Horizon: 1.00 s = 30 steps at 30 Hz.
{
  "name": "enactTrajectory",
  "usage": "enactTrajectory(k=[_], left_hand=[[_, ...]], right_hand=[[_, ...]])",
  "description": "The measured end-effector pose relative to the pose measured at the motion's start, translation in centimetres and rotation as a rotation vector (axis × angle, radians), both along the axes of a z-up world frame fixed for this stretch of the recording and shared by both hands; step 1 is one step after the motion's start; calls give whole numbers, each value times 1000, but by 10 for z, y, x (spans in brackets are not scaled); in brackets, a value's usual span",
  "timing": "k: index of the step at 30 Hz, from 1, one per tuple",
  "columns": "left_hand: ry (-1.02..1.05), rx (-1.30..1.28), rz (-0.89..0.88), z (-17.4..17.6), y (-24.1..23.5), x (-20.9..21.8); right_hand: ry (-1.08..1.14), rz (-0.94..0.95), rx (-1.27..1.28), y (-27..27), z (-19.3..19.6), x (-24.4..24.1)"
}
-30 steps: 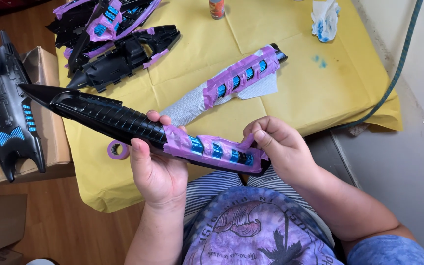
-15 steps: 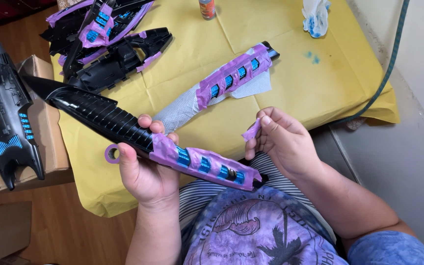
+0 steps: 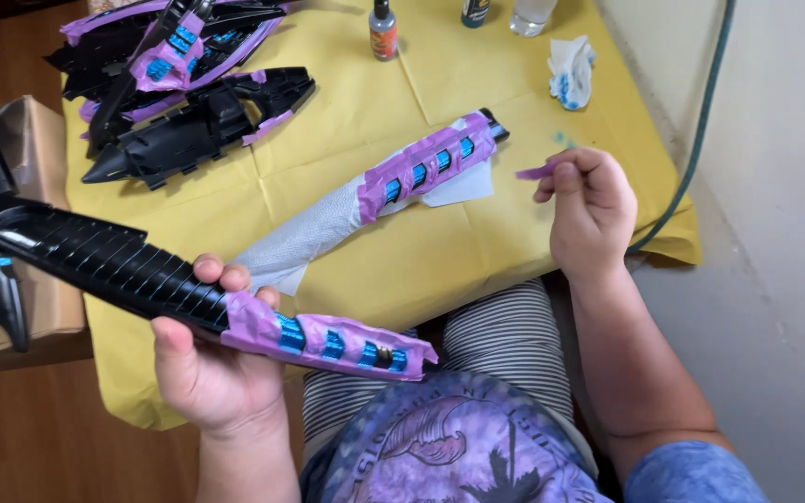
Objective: Removing masking tape from a plastic component and then using an airbrush to apply blue paint to specific details.
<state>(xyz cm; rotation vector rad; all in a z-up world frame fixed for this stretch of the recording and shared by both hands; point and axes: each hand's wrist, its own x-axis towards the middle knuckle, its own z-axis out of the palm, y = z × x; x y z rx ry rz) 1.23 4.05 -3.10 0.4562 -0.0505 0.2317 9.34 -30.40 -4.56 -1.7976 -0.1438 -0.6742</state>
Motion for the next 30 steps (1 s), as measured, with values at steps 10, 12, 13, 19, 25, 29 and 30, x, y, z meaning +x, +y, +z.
enactTrajectory(k=[10, 12, 13, 19, 25, 29, 30], left_hand=[[56, 28, -15, -13, -3, 2], [54, 0, -10, -19, -6, 3], [52, -5, -12, -18, -8, 4], [77, -17, -54, -15, -17, 5], [75, 42, -9, -15, -14, -1], [50, 28, -27, -18, -13, 0], [57, 45, -15, -18, -13, 1]], right_hand=[[-332, -234, -838, -84, -18, 45], [-285, -261, -908, -91, -19, 52], [-286, -263, -913, -94, -19, 59], [-348, -424, -1001, -105, -13, 117], [-419, -479, -1128, -101, -25, 149], [-320, -401, -1276, -109, -46, 150], [-260, -379, -1362, -113, -54, 152]])
